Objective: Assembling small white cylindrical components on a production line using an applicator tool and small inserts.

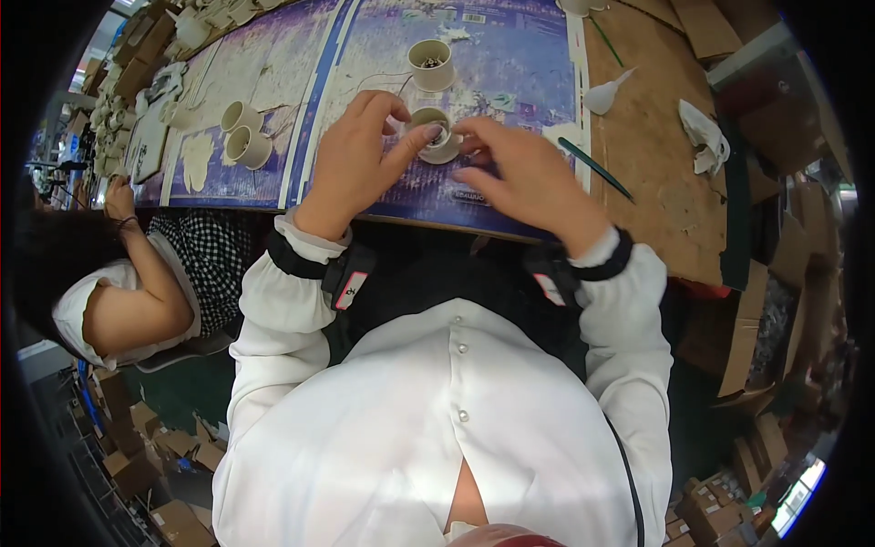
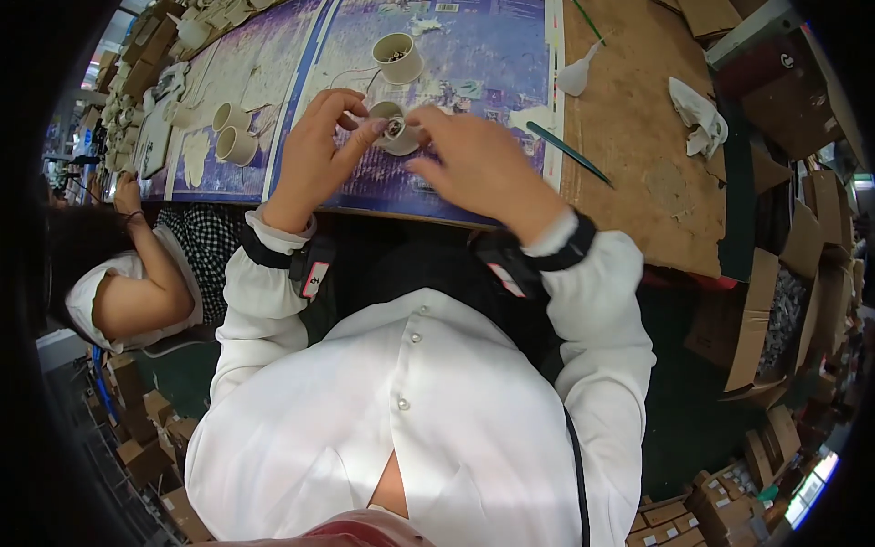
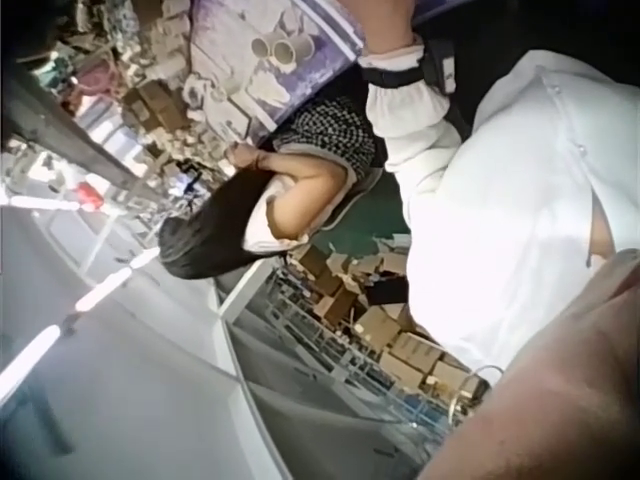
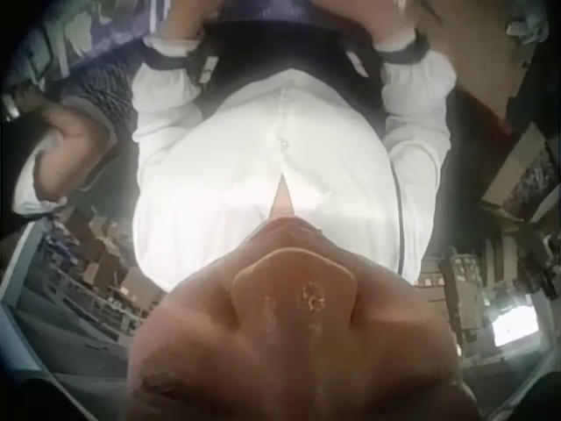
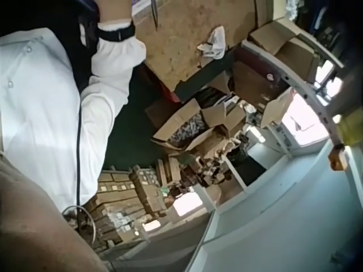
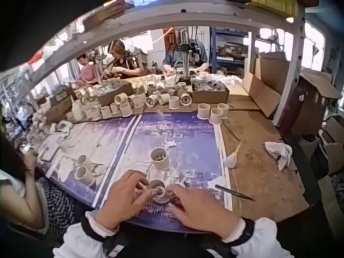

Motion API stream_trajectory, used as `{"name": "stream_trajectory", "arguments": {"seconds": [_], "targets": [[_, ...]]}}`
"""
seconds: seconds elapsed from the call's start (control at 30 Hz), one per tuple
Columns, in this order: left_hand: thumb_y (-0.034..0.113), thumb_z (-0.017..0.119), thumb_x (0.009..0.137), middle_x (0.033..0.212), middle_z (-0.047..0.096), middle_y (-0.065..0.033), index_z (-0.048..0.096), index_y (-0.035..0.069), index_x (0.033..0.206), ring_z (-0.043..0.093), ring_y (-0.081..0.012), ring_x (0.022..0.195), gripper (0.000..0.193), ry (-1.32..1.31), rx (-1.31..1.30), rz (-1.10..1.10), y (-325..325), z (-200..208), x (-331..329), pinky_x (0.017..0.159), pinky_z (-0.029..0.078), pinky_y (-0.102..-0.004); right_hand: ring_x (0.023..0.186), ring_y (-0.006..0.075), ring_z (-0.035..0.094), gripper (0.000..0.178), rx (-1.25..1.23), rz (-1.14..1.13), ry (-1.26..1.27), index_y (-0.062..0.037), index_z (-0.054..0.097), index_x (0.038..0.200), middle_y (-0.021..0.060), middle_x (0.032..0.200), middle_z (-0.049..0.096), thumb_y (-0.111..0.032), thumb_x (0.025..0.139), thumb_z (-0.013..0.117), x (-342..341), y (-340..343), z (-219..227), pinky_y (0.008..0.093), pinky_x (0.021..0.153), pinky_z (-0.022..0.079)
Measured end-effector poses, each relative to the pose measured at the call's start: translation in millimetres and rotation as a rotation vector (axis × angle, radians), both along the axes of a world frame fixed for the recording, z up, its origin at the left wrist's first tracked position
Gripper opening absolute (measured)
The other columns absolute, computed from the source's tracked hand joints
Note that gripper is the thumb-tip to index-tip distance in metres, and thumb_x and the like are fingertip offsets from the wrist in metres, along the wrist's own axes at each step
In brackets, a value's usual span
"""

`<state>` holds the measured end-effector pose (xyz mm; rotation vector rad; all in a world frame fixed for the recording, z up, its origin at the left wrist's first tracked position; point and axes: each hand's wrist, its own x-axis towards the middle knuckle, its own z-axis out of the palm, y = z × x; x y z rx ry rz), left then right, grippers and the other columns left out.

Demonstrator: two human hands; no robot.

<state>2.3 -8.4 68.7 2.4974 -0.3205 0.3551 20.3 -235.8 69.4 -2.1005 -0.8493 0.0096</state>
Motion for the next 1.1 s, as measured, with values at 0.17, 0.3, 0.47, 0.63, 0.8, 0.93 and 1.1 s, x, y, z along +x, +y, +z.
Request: {"name": "stream_trajectory", "arguments": {"seconds": [0.17,0.3,0.47,0.63,0.8,0.93,1.1], "targets": [[0.027,0.071,0.091,0.096,0.067,-0.0107,0.057,0.003,0.115,0.064,-0.0222,0.077,0.036,0.126,-0.255,-0.129,19.1,-4.3,-0.3,0.071,0.051,-0.0335,0.092,0.0318,0.067,0.044,-0.202,-0.200,-0.049,-0.0081,0.058,0.115,0.0126,0.104,0.068,-0.019,0.079,0.080,7.0,35.5,-15.2,0.0406,0.078,0.054],[0.021,0.067,0.093,0.096,0.067,-0.0093,0.057,0.004,0.118,0.064,-0.0188,0.079,0.032,0.319,-0.400,-0.286,28.2,-8.7,-0.6,0.071,0.051,-0.0325,0.096,0.0324,0.065,0.046,-0.179,-0.233,-0.168,-0.0100,0.058,0.113,0.0101,0.106,0.065,-0.019,0.075,0.082,12.3,31.2,-17.5,0.0428,0.077,0.053],[0.013,0.063,0.094,0.098,0.068,-0.0083,0.059,0.004,0.117,0.065,-0.0167,0.083,0.025,0.183,-0.310,-0.180,29.9,-12.1,17.9,0.074,0.051,-0.0307,0.105,0.0323,0.063,0.047,-0.209,-0.029,-0.214,-0.0111,0.059,0.115,0.0096,0.116,0.062,-0.017,0.074,0.082,19.8,20.6,-21.9,0.0415,0.083,0.053],[0.013,0.060,0.093,0.099,0.069,-0.0102,0.062,0.004,0.115,0.067,-0.0230,0.086,0.023,0.300,-0.414,-0.219,27.4,-11.3,34.2,0.078,0.053,-0.0344,0.113,0.0348,0.060,0.045,-0.038,0.156,-0.280,-0.0100,0.060,0.115,0.0123,0.131,0.059,-0.009,0.074,0.079,34.6,24.0,-31.5,0.0400,0.092,0.051],[0.014,0.058,0.091,0.110,0.067,-0.0147,0.064,0.005,0.116,0.066,-0.0333,0.096,0.027,0.094,-0.051,-0.096,36.2,-30.7,31.5,0.083,0.053,-0.0409,0.120,0.0362,0.057,0.046,-0.091,0.148,-0.322,-0.0096,0.059,0.118,0.0139,0.138,0.056,-0.002,0.075,0.073,35.8,18.3,-30.3,0.0400,0.098,0.049],[0.014,0.058,0.089,0.120,0.065,-0.0163,0.064,0.005,0.117,0.064,-0.0360,0.103,0.030,-0.034,0.118,-0.047,48.9,-33.1,32.8,0.086,0.052,-0.0428,0.122,0.0361,0.056,0.048,-0.115,0.218,-0.127,-0.0102,0.059,0.122,0.0148,0.138,0.056,0.005,0.076,0.066,39.7,8.7,-21.9,0.0394,0.101,0.048],[0.011,0.064,0.084,0.129,0.060,-0.0152,0.061,0.008,0.127,0.060,-0.0333,0.115,0.043,-0.036,-0.172,-0.281,38.5,-18.8,20.5,0.095,0.049,-0.0418,0.118,0.0340,0.059,0.044,0.058,0.194,-0.077,-0.0088,0.058,0.122,0.0149,0.134,0.059,0.003,0.080,0.064,40.7,14.5,-29.0,0.0387,0.098,0.049]]}}
